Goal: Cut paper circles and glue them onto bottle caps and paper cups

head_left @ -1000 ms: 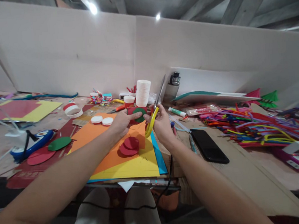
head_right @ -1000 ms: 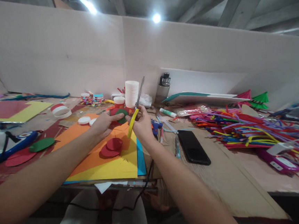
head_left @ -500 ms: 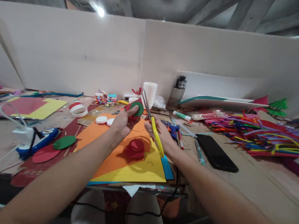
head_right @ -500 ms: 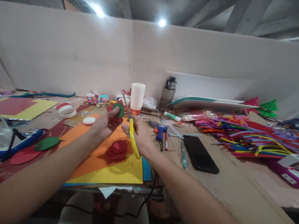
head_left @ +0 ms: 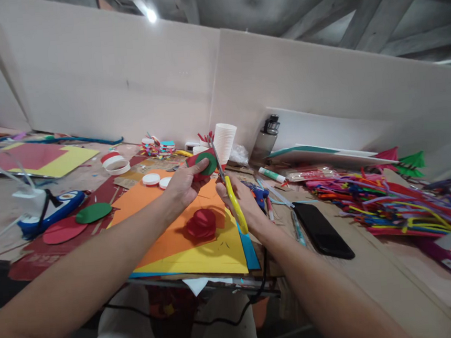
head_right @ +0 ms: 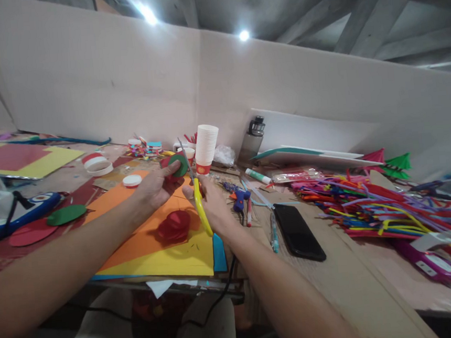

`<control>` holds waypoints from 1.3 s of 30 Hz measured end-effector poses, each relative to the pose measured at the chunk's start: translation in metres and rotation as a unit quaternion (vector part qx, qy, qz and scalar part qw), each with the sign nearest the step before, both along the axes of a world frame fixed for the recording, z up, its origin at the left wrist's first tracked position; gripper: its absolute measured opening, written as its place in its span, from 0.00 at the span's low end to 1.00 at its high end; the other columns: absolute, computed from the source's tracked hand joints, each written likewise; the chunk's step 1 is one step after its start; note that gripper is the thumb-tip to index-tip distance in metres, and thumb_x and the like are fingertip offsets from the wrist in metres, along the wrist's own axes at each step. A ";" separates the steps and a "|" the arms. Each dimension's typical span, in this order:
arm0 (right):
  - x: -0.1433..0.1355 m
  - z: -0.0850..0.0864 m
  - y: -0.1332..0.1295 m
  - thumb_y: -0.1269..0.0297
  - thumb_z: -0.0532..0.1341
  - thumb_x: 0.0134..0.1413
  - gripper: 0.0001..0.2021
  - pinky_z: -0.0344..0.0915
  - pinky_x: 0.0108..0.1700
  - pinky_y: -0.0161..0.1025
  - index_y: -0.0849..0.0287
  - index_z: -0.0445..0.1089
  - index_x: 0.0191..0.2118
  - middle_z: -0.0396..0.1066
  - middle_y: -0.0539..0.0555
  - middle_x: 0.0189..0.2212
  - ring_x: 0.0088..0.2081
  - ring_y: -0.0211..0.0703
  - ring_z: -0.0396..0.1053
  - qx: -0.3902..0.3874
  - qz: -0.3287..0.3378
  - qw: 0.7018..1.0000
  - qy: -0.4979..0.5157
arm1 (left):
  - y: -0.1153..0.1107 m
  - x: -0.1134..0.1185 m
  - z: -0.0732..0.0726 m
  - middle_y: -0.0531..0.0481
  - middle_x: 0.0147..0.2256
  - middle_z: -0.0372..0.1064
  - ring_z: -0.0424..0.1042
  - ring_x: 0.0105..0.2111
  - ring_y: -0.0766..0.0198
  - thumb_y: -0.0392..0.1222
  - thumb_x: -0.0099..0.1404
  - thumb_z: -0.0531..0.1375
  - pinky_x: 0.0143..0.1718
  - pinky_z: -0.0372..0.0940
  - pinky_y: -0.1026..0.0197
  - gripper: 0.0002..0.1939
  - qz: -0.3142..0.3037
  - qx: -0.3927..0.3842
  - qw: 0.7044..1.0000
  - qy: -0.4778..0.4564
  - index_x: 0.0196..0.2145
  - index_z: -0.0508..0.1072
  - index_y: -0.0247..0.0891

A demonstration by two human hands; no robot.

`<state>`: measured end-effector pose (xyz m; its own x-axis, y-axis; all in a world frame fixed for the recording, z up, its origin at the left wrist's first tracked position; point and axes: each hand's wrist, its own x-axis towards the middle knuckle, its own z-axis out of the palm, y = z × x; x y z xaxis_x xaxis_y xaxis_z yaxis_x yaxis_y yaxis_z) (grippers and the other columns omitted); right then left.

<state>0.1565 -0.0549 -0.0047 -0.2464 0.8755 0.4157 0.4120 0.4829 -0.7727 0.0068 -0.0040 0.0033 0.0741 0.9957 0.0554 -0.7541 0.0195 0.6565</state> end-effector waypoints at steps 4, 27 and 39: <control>0.002 -0.002 0.004 0.39 0.56 0.56 0.24 0.61 0.38 0.39 0.57 0.66 0.43 0.67 0.53 0.34 0.34 0.41 0.62 0.024 -0.008 1.000 -0.017 | -0.002 0.000 0.003 0.54 0.24 0.74 0.70 0.22 0.71 0.31 0.48 0.71 0.23 0.62 0.68 0.11 0.005 -0.003 1.000 0.004 0.29 0.74 0.34; 0.010 0.003 0.008 0.37 0.54 0.55 0.24 0.57 0.28 0.34 0.57 0.64 0.32 0.60 0.48 0.22 0.26 0.38 0.60 -0.015 -0.019 0.997 -0.071 | 0.006 -0.010 0.001 0.53 0.26 0.74 0.72 0.24 0.68 0.32 0.43 0.73 0.24 0.64 0.67 0.17 0.018 0.011 0.998 0.062 0.31 0.74 0.34; 0.013 0.006 0.009 0.40 0.52 0.59 0.23 0.61 0.38 0.40 0.57 0.65 0.39 0.67 0.53 0.34 0.34 0.43 0.63 0.019 -0.005 0.995 -0.093 | -0.005 -0.005 0.009 0.50 0.26 0.75 0.72 0.25 0.67 0.30 0.41 0.73 0.27 0.65 0.65 0.16 0.021 0.023 0.995 0.096 0.29 0.74 0.32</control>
